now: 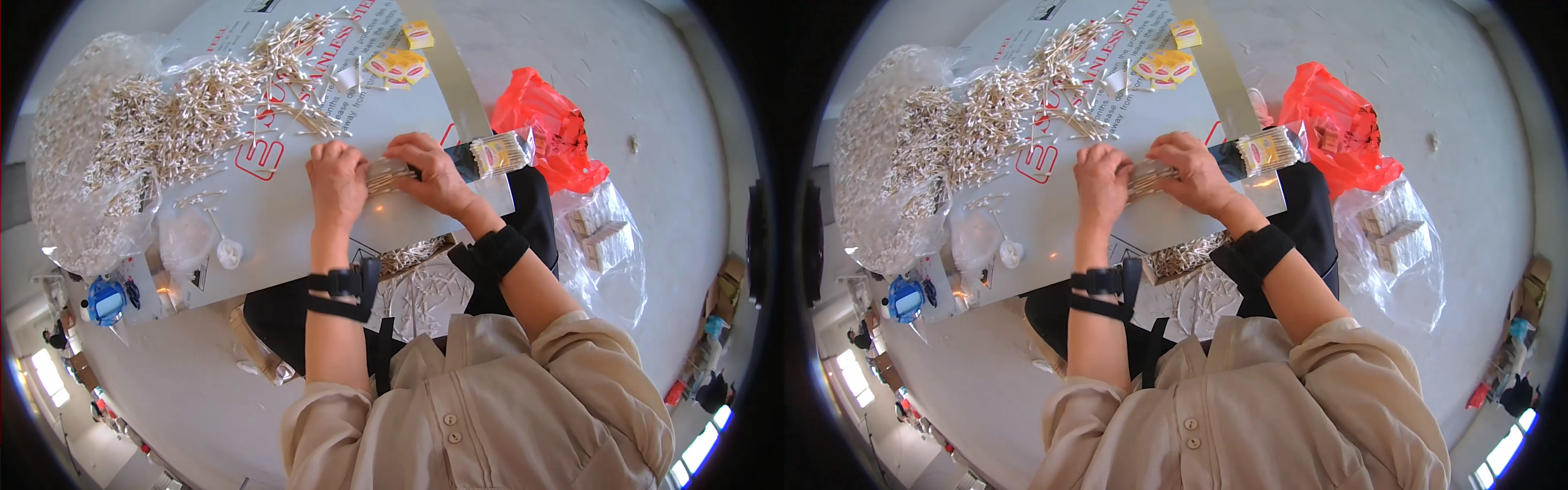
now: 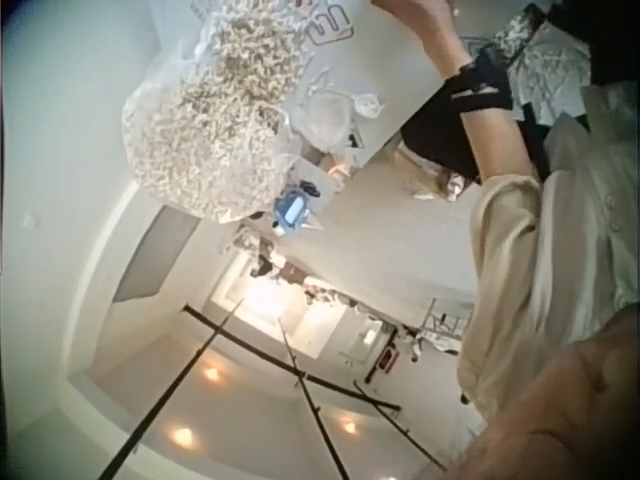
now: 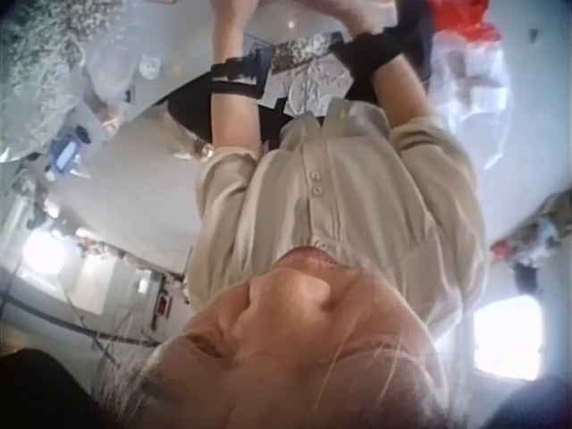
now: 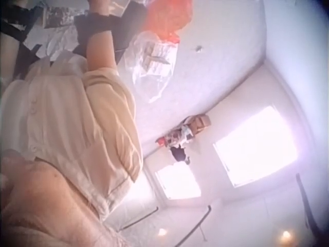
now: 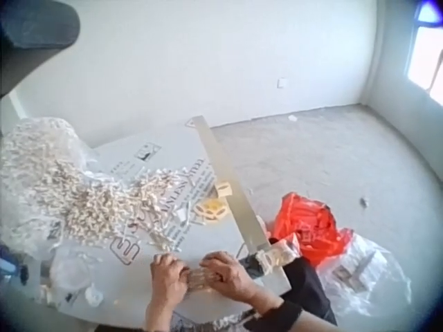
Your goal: Packaging loose cotton swabs into small plastic bags.
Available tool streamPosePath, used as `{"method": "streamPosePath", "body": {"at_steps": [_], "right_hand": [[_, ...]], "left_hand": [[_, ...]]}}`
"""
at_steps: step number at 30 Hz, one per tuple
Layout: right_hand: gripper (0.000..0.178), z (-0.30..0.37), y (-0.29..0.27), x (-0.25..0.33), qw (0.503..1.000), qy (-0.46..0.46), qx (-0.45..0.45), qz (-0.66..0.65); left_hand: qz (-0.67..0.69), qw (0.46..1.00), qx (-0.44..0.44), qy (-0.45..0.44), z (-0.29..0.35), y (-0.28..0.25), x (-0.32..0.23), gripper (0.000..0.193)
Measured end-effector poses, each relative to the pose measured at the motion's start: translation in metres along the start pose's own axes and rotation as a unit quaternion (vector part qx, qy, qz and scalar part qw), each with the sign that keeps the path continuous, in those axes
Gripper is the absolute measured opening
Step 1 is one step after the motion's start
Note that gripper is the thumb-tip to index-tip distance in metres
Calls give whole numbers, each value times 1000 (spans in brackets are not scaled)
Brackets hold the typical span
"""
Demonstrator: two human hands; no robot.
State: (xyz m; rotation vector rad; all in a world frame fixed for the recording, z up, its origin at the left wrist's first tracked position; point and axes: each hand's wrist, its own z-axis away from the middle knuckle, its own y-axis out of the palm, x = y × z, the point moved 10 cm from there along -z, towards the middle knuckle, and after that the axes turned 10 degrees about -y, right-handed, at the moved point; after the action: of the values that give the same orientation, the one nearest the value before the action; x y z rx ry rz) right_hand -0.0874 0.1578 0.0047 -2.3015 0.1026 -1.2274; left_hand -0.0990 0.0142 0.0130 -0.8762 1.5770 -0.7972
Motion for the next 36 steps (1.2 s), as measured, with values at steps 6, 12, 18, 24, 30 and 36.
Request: {"method": "streamPosePath", "body": {"at_steps": [6,12,18,24,30,36], "right_hand": [[28,26,-17,-24,959,160,-164,-165],[33,35,-8,-16,933,173,-224,-224],[36,45,-5,-26,908,194,-251,-272],[31,49,3,-16,876,186,-302,-328],[23,59,-8,-21,889,181,-313,-281],[18,58,-9,-27,879,192,-318,-298]], "left_hand": [[-97,995,15,-8,61,21,-39,66],[-129,989,57,-39,52,33,-32,85],[-146,984,95,-44,50,39,-31,86],[-136,987,74,-40,60,33,-34,85],[-49,997,-59,-20,59,-4,-31,47],[-43,998,-37,19,35,-4,-42,14]]}}
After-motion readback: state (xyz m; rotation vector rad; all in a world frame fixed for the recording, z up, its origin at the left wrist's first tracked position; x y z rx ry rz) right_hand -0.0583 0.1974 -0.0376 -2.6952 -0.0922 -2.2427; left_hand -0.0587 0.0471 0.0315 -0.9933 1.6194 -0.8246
